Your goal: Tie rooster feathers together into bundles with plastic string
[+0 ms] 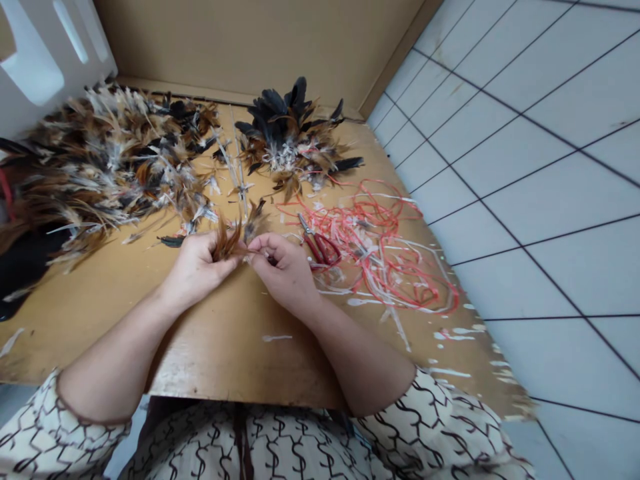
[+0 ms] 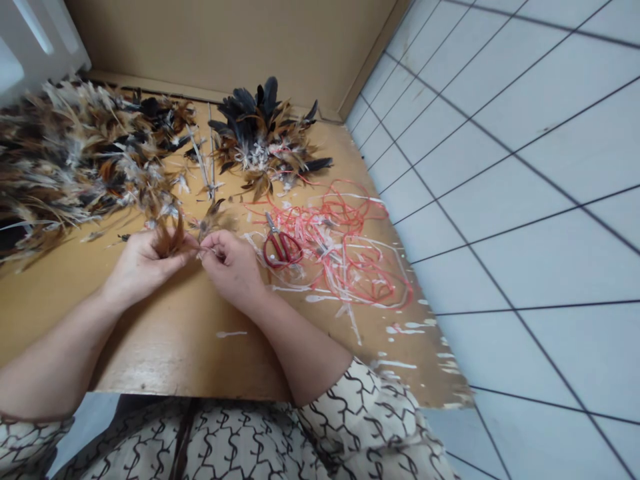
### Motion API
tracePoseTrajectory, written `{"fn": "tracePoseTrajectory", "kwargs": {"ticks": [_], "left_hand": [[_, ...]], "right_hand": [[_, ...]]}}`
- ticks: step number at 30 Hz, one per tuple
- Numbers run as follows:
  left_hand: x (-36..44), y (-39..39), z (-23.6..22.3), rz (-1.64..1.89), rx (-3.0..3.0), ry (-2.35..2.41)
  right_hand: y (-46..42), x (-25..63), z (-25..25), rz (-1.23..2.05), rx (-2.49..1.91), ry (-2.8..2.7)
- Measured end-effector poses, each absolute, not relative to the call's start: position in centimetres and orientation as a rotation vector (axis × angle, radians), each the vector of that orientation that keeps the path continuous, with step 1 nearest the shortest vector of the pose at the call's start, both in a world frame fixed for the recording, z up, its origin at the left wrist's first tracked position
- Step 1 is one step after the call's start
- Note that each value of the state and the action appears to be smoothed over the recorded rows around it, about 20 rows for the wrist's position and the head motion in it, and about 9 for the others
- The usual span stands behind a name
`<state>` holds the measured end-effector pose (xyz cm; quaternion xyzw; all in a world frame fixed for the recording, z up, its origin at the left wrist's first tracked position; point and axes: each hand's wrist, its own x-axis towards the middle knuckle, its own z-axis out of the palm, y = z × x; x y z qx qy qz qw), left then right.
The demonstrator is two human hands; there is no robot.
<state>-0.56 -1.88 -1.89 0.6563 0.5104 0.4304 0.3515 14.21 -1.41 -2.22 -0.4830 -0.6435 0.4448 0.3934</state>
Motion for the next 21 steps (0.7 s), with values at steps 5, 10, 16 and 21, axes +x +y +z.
{"fn": "tracePoseTrajectory", "kwargs": {"ticks": [5, 10, 16, 21], "left_hand": [[-0.23, -2.01, -1.47, 1.059, 1.646, 1.342], [-0.18, -2.03, -1.25, 1.116, 1.553, 1.325], [-0.53, -2.0, -0.89, 1.08, 1.423, 1.242], [-0.57, -2.01, -1.34, 1.105, 1.295, 1.177]], "right_hand": [[-1.4, 14.2, -2.32, 1.131, -1.198, -1.605], [-1.29, 14.28, -2.23, 1.154, -1.169, -1.537], [-1.2, 14.54, -2.19, 1.276, -1.128, -1.477], [-1.23, 14.53, -2.1, 1.327, -1.097, -1.446]]}}
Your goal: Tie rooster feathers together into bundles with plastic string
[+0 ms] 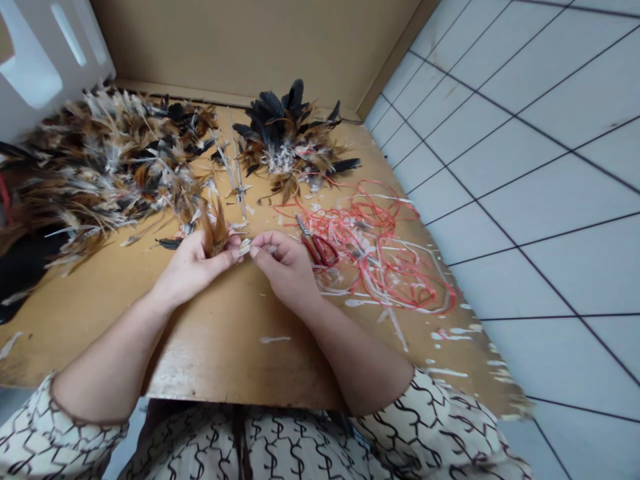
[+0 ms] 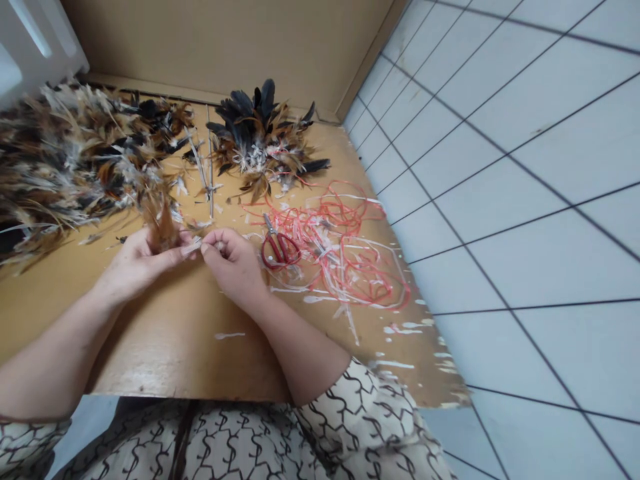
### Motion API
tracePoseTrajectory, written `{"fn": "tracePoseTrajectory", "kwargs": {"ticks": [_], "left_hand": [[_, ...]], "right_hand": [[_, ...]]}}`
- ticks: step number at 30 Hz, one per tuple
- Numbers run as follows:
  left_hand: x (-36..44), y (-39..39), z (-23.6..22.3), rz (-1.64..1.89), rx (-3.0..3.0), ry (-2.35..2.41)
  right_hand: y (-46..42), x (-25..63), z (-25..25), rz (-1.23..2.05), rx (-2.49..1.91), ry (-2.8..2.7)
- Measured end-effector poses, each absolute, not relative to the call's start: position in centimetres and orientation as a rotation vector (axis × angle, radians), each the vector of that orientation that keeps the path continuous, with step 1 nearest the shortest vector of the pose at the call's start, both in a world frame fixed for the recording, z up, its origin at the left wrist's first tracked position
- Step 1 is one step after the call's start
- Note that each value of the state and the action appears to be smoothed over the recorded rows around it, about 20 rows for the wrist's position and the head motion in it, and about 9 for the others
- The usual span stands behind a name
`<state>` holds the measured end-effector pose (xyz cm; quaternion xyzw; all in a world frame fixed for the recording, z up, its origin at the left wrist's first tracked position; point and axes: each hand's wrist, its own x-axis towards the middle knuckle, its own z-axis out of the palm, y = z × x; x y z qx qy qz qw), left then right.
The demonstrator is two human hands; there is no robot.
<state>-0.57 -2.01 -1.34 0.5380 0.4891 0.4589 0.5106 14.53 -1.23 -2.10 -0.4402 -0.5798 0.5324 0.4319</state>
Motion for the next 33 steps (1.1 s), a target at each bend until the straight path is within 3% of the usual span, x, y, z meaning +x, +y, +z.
{"fn": "tracePoseTrajectory", "kwargs": {"ticks": [19, 25, 33], "left_hand": [[-0.3, -1.7, -1.6, 1.123, 1.227, 1.22], [-0.2, -1.9, -1.8, 1.183, 1.239, 1.313], [0.0, -2.0, -1.8, 1.142, 1.294, 1.364]], "right_hand": [[-1.2, 14.5, -1.8, 1.573, -1.025, -1.131], [-0.6, 15.4, -1.7, 1.533, -1.072, -1.326], [-0.4, 15.1, -2.5, 1.782, -0.992, -1.059]]}}
